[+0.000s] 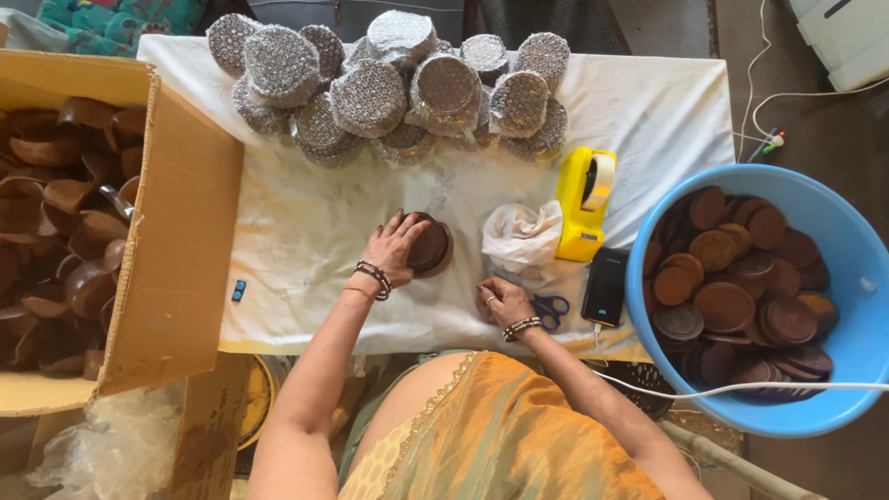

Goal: The person wipes a brown ceramic bowl with a white cloth, then places it on a table. They pick up a flat brown ceramic lid from a blue basin and set it on the bowl. Finally, they cut a piece of bubble wrap with scissors and wrap the bowl and lid together.

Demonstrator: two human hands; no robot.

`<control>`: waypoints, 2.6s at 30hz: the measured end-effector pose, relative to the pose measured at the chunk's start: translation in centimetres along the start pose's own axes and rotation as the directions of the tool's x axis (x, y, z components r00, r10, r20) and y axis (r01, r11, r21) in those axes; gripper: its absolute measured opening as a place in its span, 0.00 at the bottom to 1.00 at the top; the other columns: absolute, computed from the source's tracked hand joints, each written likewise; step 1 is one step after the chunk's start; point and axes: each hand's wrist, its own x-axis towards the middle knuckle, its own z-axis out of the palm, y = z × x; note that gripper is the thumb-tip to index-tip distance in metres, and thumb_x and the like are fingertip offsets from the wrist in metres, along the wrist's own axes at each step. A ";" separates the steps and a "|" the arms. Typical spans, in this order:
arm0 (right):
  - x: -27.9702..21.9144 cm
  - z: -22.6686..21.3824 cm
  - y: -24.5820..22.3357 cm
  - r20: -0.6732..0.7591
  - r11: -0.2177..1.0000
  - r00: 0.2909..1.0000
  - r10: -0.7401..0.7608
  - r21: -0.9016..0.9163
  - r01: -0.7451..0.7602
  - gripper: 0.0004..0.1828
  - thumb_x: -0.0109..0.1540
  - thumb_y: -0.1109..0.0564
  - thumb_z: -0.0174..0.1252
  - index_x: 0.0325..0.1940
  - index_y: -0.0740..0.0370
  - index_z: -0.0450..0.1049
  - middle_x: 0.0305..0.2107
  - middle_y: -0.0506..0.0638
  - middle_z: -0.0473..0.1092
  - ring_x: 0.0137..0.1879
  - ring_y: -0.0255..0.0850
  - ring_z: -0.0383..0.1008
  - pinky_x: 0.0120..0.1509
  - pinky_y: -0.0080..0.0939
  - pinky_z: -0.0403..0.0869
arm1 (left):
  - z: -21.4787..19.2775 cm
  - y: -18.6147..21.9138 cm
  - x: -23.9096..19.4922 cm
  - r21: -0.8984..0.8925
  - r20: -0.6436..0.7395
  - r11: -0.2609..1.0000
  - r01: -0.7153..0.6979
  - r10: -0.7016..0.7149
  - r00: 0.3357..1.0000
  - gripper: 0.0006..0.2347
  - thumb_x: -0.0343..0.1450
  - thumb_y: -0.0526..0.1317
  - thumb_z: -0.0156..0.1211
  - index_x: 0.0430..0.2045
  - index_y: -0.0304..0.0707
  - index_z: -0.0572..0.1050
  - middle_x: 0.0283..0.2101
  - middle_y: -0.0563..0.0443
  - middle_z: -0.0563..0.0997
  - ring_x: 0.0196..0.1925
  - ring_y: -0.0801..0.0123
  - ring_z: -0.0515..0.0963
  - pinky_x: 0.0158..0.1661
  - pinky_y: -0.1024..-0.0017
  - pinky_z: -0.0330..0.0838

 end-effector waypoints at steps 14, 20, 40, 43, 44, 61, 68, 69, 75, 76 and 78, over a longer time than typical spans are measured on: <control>-0.1 0.3 0.4 0.000 0.998 0.998 -0.067 0.007 0.067 0.10 0.65 0.55 0.57 0.46 0.60 0.78 0.26 0.48 0.78 0.28 0.33 0.75 0.34 0.37 0.75 | -2.4 1.5 3.5 -0.067 -0.257 0.996 -0.065 0.046 0.965 0.12 0.67 0.44 0.63 0.44 0.52 0.82 0.42 0.49 0.85 0.47 0.56 0.82 0.51 0.53 0.69; 0.1 0.5 1.5 0.019 0.993 0.998 -0.053 -0.106 0.055 0.12 0.64 0.53 0.57 0.44 0.61 0.80 0.27 0.51 0.79 0.31 0.37 0.77 0.38 0.40 0.76 | -9.7 18.6 5.4 -0.123 -0.437 0.824 -0.553 0.456 0.776 0.18 0.68 0.46 0.66 0.53 0.52 0.78 0.48 0.48 0.82 0.48 0.58 0.81 0.49 0.62 0.74; -0.7 -0.1 0.3 0.024 0.991 0.991 -0.134 -0.013 0.134 0.10 0.66 0.54 0.57 0.45 0.61 0.79 0.26 0.52 0.78 0.30 0.39 0.77 0.36 0.40 0.74 | 0.6 6.8 -1.7 0.121 -0.266 0.987 -0.107 0.136 0.954 0.27 0.62 0.54 0.69 0.55 0.49 0.73 0.65 0.41 0.69 0.71 0.49 0.59 0.62 0.37 0.51; -0.6 -0.5 0.0 -0.015 0.958 0.971 -0.239 -0.165 0.234 0.11 0.65 0.53 0.57 0.45 0.61 0.80 0.27 0.53 0.78 0.32 0.39 0.79 0.38 0.40 0.75 | 1.6 4.9 -2.5 0.047 -0.292 0.998 0.029 -0.014 0.956 0.30 0.62 0.56 0.69 0.60 0.55 0.70 0.69 0.40 0.62 0.75 0.47 0.53 0.64 0.34 0.50; -0.5 -0.5 0.1 -0.035 0.954 0.968 -0.249 -0.181 0.239 0.10 0.65 0.54 0.58 0.45 0.61 0.79 0.27 0.53 0.78 0.31 0.38 0.79 0.38 0.40 0.75 | 2.0 4.7 -2.8 0.026 -0.317 0.999 0.038 -0.027 0.948 0.29 0.63 0.55 0.69 0.60 0.55 0.70 0.69 0.39 0.62 0.75 0.47 0.53 0.63 0.34 0.50; 1.3 -0.4 1.4 -0.093 0.992 0.990 0.110 0.076 -0.103 0.10 0.68 0.56 0.54 0.49 0.61 0.76 0.20 0.48 0.72 0.20 0.32 0.67 0.21 0.34 0.66 | 2.2 -3.4 -13.6 -0.144 -0.398 0.989 -0.023 -0.036 0.916 0.16 0.68 0.45 0.67 0.50 0.53 0.78 0.65 0.44 0.70 0.72 0.50 0.64 0.60 0.53 0.64; 2.2 -1.1 3.3 -0.156 0.994 0.982 0.109 -0.003 -0.111 0.10 0.70 0.56 0.53 0.50 0.63 0.74 0.21 0.50 0.71 0.21 0.33 0.67 0.22 0.35 0.66 | 1.6 -10.3 -27.3 -0.402 -0.360 0.887 0.229 -0.383 0.851 0.08 0.70 0.42 0.62 0.39 0.48 0.82 0.42 0.51 0.85 0.40 0.58 0.84 0.43 0.64 0.78; 2.2 -1.3 3.5 -0.164 0.996 0.982 0.089 -0.015 -0.093 0.10 0.70 0.56 0.53 0.50 0.63 0.74 0.22 0.50 0.71 0.21 0.33 0.68 0.22 0.35 0.66 | 1.2 -11.0 -29.5 -0.438 -0.312 0.850 0.293 -0.449 0.837 0.08 0.69 0.43 0.62 0.37 0.48 0.82 0.39 0.50 0.85 0.36 0.58 0.85 0.38 0.64 0.78; -1.3 2.9 -0.2 -0.223 0.967 0.968 -0.110 -0.248 0.053 0.15 0.72 0.50 0.57 0.39 0.65 0.78 0.22 0.49 0.73 0.26 0.33 0.71 0.30 0.36 0.69 | 6.3 -17.4 -40.6 -0.372 -0.109 0.611 0.699 -0.776 0.621 0.08 0.65 0.49 0.64 0.33 0.57 0.84 0.33 0.49 0.85 0.36 0.54 0.84 0.36 0.60 0.78; -1.4 3.8 -0.7 -0.218 0.966 0.970 -0.110 -0.252 0.053 0.15 0.72 0.50 0.57 0.39 0.65 0.78 0.22 0.49 0.73 0.26 0.33 0.71 0.30 0.36 0.69 | 7.0 -18.5 -41.5 -0.376 -0.107 0.606 0.701 -0.780 0.617 0.08 0.65 0.49 0.64 0.33 0.57 0.84 0.33 0.49 0.85 0.36 0.54 0.84 0.36 0.60 0.78; -1.6 5.5 -1.6 -0.140 0.869 0.961 -0.239 -0.473 0.147 0.17 0.70 0.46 0.58 0.39 0.61 0.80 0.21 0.51 0.75 0.28 0.36 0.75 0.34 0.40 0.72 | 8.4 -20.5 -43.5 -0.472 -0.342 0.622 0.625 -0.783 0.520 0.06 0.67 0.44 0.61 0.32 0.52 0.84 0.35 0.47 0.85 0.36 0.53 0.85 0.36 0.60 0.78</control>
